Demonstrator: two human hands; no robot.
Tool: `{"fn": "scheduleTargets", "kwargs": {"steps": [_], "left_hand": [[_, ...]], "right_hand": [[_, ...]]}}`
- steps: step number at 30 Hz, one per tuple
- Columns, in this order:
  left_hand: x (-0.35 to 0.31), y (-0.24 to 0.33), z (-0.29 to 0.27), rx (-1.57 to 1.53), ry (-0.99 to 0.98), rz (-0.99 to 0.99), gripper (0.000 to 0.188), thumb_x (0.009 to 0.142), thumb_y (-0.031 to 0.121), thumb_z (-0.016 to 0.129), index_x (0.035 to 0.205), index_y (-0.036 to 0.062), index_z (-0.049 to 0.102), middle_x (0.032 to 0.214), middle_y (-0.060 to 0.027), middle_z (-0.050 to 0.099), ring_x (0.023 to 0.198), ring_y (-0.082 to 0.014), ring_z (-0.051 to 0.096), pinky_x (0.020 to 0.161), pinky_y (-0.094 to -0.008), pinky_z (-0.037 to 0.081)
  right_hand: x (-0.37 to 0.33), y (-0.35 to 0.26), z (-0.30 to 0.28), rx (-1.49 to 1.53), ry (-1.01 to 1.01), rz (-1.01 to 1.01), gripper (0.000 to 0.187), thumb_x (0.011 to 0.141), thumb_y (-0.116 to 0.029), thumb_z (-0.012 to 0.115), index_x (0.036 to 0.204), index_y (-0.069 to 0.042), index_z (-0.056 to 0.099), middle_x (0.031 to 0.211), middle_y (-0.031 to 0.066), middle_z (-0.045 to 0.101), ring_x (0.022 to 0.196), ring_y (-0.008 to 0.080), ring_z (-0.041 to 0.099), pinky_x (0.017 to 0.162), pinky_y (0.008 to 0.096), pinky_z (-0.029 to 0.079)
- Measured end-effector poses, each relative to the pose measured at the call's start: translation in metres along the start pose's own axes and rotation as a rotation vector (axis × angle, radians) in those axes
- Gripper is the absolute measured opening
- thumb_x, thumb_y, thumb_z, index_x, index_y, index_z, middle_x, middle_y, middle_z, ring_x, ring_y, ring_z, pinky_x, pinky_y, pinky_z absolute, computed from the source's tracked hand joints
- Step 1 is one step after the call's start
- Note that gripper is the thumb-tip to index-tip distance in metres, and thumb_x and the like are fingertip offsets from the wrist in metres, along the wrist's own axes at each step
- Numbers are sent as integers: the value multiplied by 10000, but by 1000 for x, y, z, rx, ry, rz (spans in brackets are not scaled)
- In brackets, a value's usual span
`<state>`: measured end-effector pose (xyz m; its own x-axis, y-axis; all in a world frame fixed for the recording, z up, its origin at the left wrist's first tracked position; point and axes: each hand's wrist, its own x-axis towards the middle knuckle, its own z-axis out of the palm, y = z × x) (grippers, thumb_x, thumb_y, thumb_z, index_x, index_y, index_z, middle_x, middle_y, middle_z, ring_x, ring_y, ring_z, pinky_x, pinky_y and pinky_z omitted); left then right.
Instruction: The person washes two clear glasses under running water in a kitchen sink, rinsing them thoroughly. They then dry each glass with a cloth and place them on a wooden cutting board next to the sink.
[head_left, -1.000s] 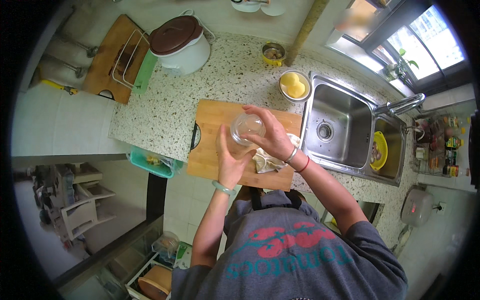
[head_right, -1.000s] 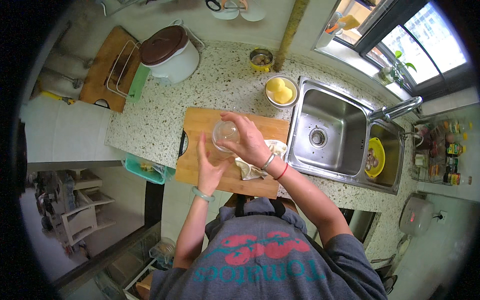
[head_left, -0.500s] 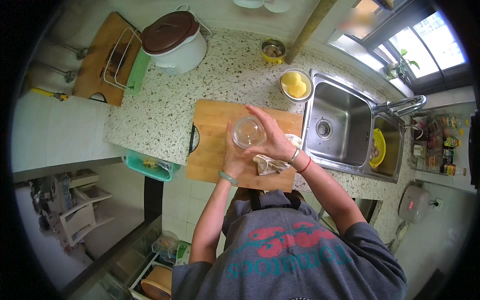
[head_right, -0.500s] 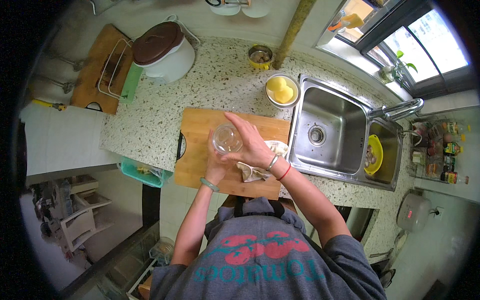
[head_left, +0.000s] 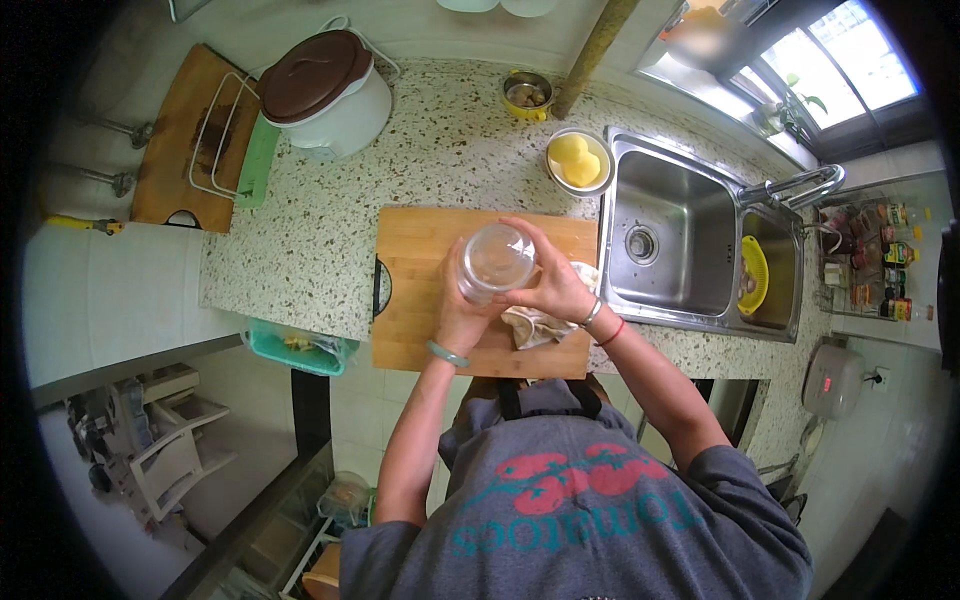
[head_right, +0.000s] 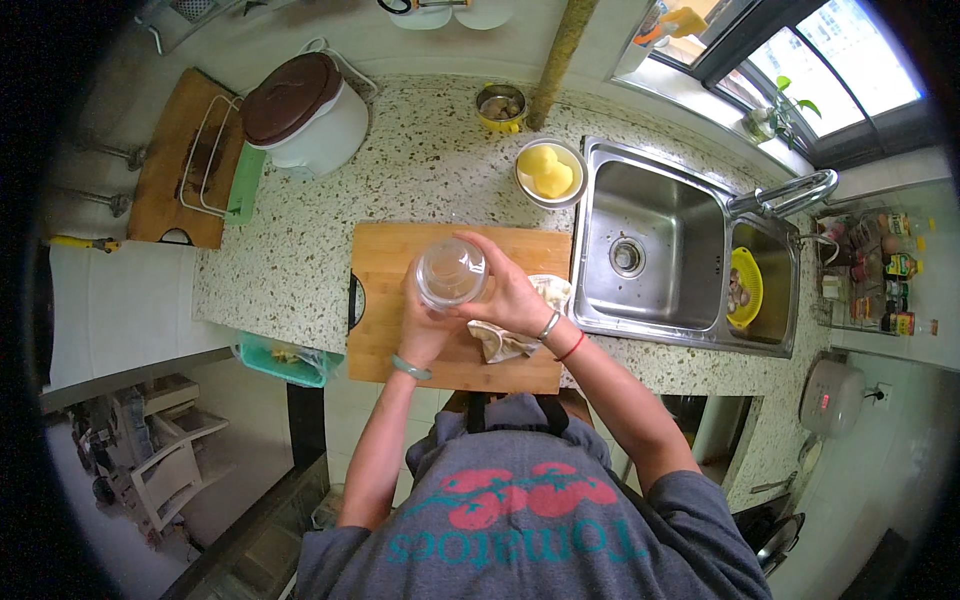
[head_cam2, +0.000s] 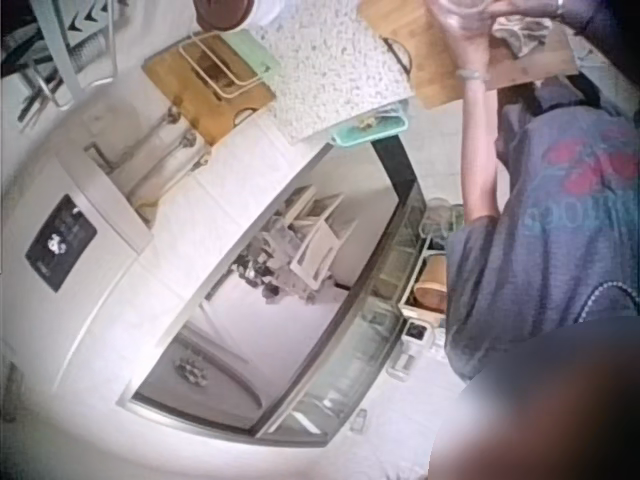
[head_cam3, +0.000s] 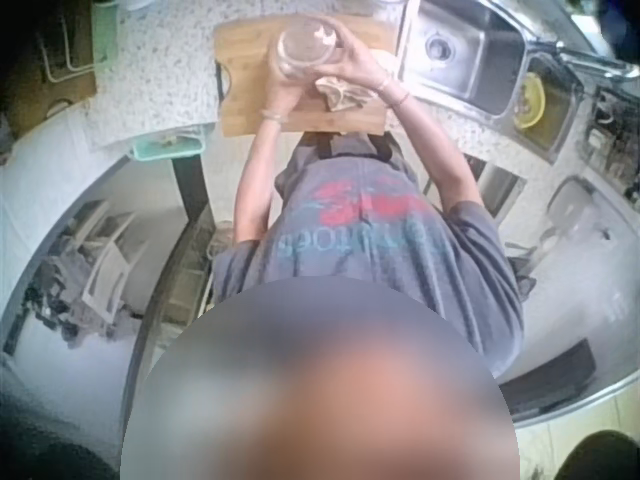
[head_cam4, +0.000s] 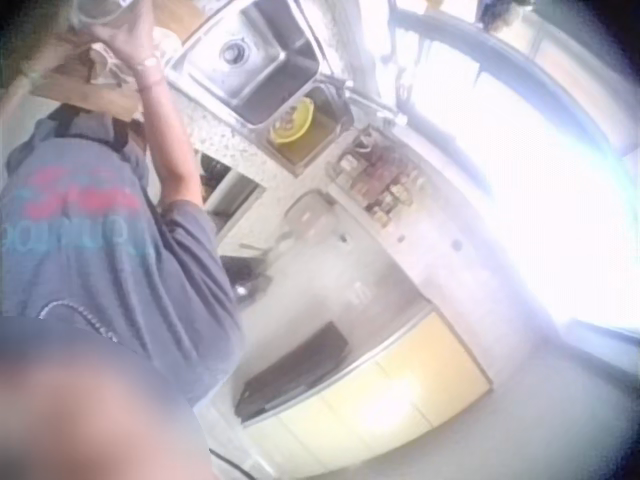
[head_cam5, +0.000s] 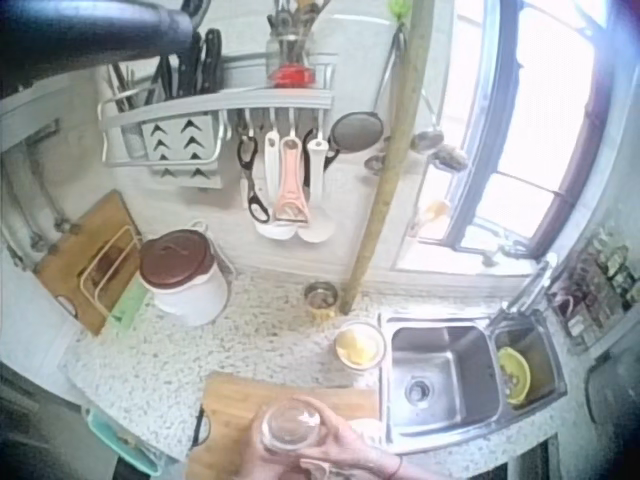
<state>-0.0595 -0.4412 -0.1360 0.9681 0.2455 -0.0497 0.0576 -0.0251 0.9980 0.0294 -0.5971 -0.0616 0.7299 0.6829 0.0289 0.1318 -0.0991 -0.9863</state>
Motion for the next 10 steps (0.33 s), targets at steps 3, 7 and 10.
{"fn": "scheduleTargets", "kwargs": {"steps": [3,7,10], "left_hand": [[-10,56,-6,-107,-50,-9,1019,692,200,845,1471,81,198,1414,-125,372,1330,-248,375,1049,-398,405],[-25,91,-6,-615,-123,-86,926,819,501,684,1508,176,156,1523,-80,208,1389,-259,282,1100,-457,324],[-25,69,13,-999,-236,-262,904,864,642,514,1521,184,94,1555,-64,147,1399,-261,264,1119,-501,276]], "right_hand": [[-8,-42,-13,24,46,-10,951,659,-210,860,1417,-43,310,1362,126,454,1288,221,431,1071,382,374],[-27,-66,-40,153,37,15,986,639,-232,883,1414,-39,306,1342,105,462,1270,201,442,1080,363,359],[-40,-73,-52,201,13,-1,1019,633,-255,894,1423,-33,290,1349,95,453,1278,190,428,1099,357,324]]}}
